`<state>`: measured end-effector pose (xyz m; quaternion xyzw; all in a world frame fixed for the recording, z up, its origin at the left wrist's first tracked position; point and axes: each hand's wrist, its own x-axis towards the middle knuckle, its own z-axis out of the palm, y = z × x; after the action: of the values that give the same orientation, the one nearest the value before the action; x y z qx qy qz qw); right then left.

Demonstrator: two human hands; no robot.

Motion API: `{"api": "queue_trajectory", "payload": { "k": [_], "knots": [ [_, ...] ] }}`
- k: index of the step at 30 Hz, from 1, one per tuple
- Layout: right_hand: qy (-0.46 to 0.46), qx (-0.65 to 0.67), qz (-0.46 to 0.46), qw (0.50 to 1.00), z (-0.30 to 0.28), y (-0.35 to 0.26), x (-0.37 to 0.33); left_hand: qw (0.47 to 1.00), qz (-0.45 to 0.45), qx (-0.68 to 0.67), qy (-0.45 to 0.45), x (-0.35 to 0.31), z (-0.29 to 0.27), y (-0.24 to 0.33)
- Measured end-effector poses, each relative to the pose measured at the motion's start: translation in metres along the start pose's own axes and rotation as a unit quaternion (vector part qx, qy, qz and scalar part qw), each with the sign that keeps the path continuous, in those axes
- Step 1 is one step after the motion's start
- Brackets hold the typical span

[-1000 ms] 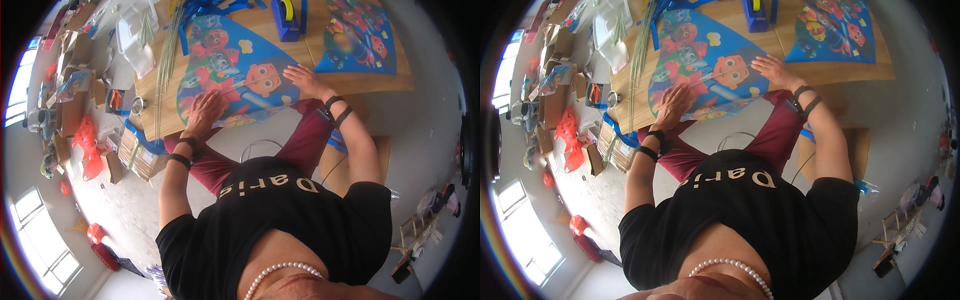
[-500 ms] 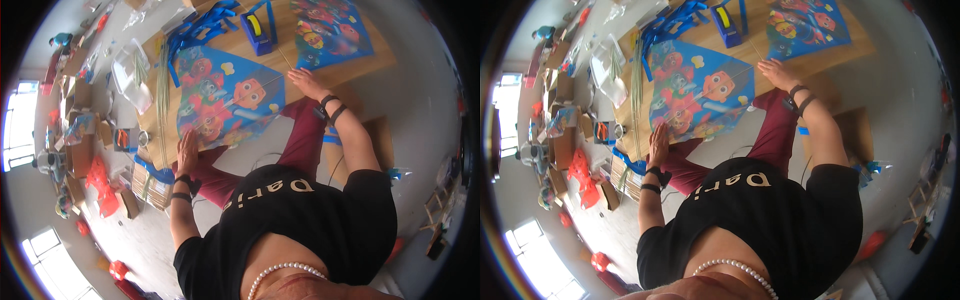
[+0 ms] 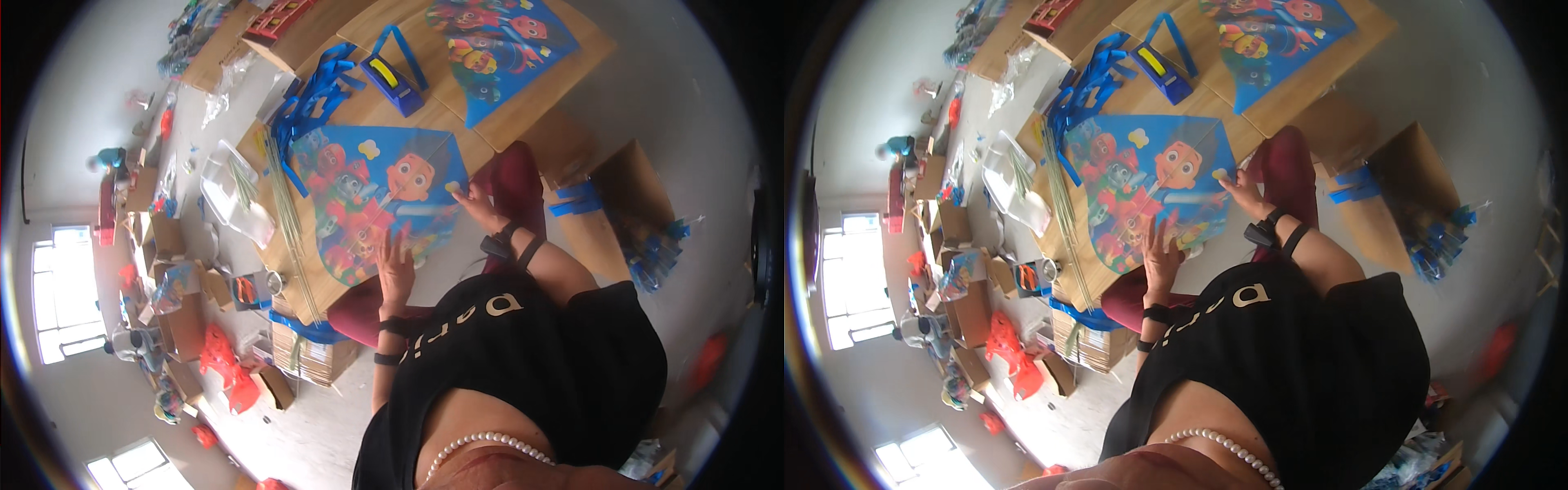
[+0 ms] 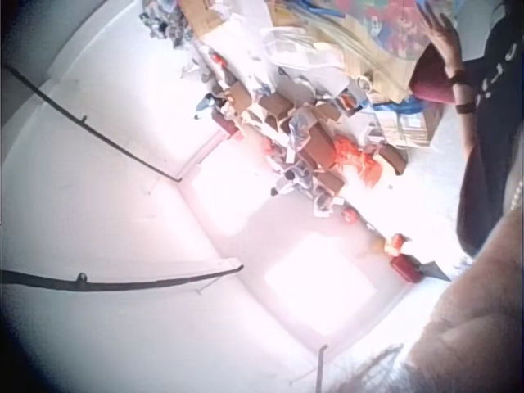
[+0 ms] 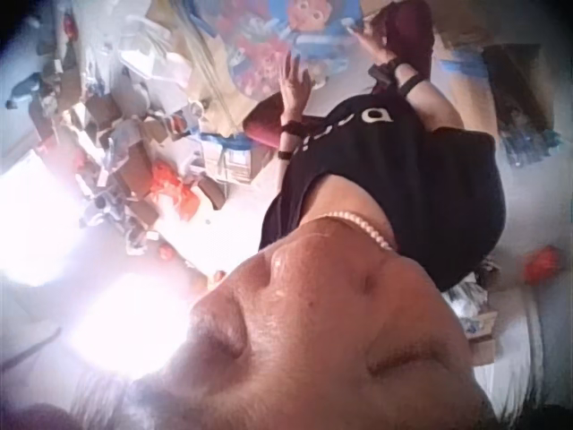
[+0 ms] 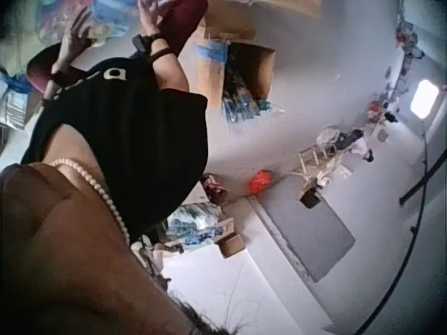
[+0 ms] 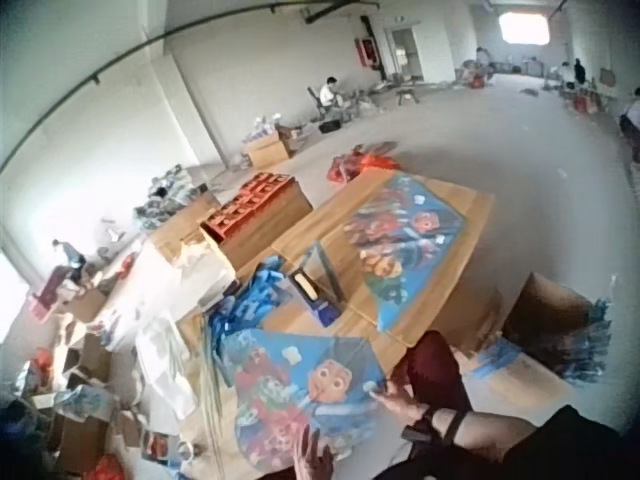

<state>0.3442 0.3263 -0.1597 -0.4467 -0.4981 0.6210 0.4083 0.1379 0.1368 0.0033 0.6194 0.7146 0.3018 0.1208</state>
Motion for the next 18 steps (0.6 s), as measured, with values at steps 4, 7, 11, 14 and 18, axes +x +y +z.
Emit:
{"api": "queue_trajectory", "payload": {
  "k": [4, 7, 11, 14, 18],
  "knots": [
    [-0.042, -0.189, -0.006, 0.981, 0.007, -0.065, -0.010, 1.000, 0.006, 0.022, -0.007, 0.009, -0.029, 0.007],
    [-0.050, -0.160, -0.024, 0.986, 0.016, -0.095, -0.002, 0.999, 0.037, 0.012, 0.020, 0.039, -0.045, 0.018],
    [-0.058, -0.105, -0.119, 0.986, 0.064, -0.165, 0.004, 0.997, 0.056, -0.042, 0.032, 0.112, -0.069, 0.034],
    [-0.055, -0.154, -0.251, 0.954, 0.099, -0.222, -0.024, 0.992, -0.069, -0.092, -0.050, 0.169, -0.107, 0.085],
    [-0.117, -0.120, -0.344, 0.924, 0.142, -0.269, -0.063, 0.996, 0.032, -0.014, -0.081, 0.216, -0.127, 0.086]
  ]
}}
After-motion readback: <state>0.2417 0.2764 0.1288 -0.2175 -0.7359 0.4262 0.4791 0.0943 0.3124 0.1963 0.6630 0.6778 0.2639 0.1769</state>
